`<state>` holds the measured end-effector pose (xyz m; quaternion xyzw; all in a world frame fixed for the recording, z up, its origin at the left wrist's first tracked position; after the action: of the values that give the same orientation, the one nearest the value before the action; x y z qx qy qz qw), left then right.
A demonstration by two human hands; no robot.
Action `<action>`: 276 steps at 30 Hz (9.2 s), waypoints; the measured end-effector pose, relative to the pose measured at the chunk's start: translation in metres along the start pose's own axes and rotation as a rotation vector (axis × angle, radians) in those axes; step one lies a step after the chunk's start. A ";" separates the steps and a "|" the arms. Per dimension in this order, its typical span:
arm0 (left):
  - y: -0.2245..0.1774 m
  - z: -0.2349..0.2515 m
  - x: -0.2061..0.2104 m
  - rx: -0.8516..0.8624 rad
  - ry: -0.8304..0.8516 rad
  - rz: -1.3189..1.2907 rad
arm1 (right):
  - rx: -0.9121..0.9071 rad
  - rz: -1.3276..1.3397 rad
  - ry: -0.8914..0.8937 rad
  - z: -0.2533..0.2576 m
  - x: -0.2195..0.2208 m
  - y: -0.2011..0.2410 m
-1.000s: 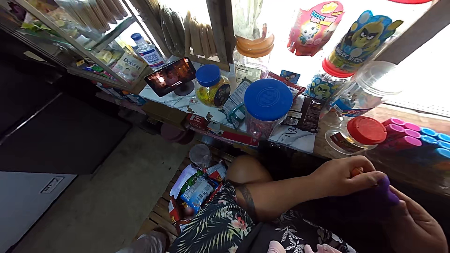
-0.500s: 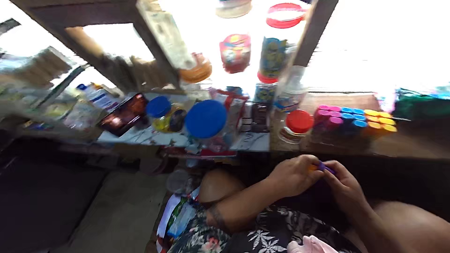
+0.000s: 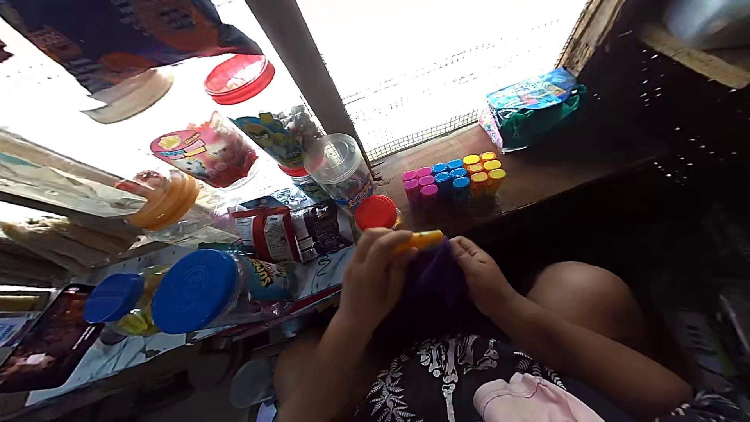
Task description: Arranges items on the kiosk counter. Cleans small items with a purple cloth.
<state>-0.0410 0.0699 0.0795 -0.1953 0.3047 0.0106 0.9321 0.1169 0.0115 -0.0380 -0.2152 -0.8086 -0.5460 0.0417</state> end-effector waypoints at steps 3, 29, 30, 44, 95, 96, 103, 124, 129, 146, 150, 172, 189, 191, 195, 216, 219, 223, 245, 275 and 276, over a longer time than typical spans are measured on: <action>-0.006 0.035 0.000 0.092 -0.047 0.008 | 0.145 -0.038 0.137 0.000 0.015 -0.025; 0.025 0.069 0.163 0.148 0.327 0.017 | -0.079 -0.800 0.505 -0.039 0.033 -0.019; 0.024 0.069 0.163 0.169 0.329 0.057 | -0.077 -0.801 0.508 -0.039 0.033 -0.019; 0.020 0.070 0.157 0.228 0.316 0.208 | -0.106 -0.796 0.528 -0.041 0.034 -0.020; 0.074 0.153 0.217 -0.315 0.775 0.002 | -0.096 -0.836 0.544 -0.041 0.026 -0.017; 0.073 0.155 0.213 -0.314 0.741 0.009 | -0.100 -0.831 0.543 -0.040 0.025 -0.017; 0.032 0.160 0.117 -0.027 0.131 -0.129 | -0.189 -0.823 0.511 -0.041 0.025 -0.009; 0.005 -0.088 0.089 -0.434 -0.115 -1.026 | -0.900 -0.865 -0.376 -0.045 0.002 0.031; 0.008 -0.084 0.061 -0.423 -0.278 -0.998 | -1.008 -0.959 -0.051 -0.052 0.036 0.019; 0.014 -0.078 -0.012 -0.125 -0.616 -0.779 | -1.058 -1.002 -0.116 -0.071 0.060 0.037; 0.018 -0.076 -0.004 -0.171 -0.598 -0.897 | -1.048 -1.097 -0.076 -0.068 0.083 0.036; -0.008 -0.066 0.000 0.197 -0.380 -0.696 | -0.202 -0.403 0.275 -0.042 0.056 0.013; -0.007 -0.069 0.011 0.110 -0.407 -0.650 | -0.463 -0.468 0.134 -0.047 0.064 0.020; -0.004 -0.071 0.012 0.055 -0.447 -0.650 | -0.575 -0.524 0.045 -0.053 0.065 0.024; 0.008 -0.076 0.017 -0.030 -0.525 -0.739 | -0.707 -0.565 -0.082 -0.061 0.066 0.031; 0.007 -0.076 0.026 -0.195 -0.436 -0.969 | -1.010 -0.953 -0.163 -0.062 0.074 0.027; 0.009 -0.075 0.027 -0.241 -0.395 -0.965 | -1.028 -1.031 -0.180 -0.059 0.081 0.031; 0.014 -0.075 0.033 -0.320 -0.329 -1.012 | -1.021 -1.127 -0.203 -0.051 0.090 0.030; 0.012 -0.080 0.053 -0.502 -0.247 -1.214 | -0.933 -0.786 -0.155 -0.048 0.070 0.029; 0.008 -0.075 0.031 -0.171 -0.261 -0.644 | -0.924 -0.740 -0.115 -0.051 0.081 0.023; 0.007 -0.075 0.033 -0.167 -0.238 -0.638 | -0.940 -0.739 -0.119 -0.051 0.080 0.024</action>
<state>-0.0577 0.0451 0.0032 -0.3535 0.1155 -0.2337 0.8984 0.0452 -0.0029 0.0276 0.0544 -0.5028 -0.8104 -0.2958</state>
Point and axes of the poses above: each hand's wrist, its own z-axis towards the middle knuckle, its own x-axis out of the palm, y = z × x, the point moved 8 cm from there along z, towards the middle knuckle, and after that the axes turned 12 degrees about x, right-handed, at the moved point
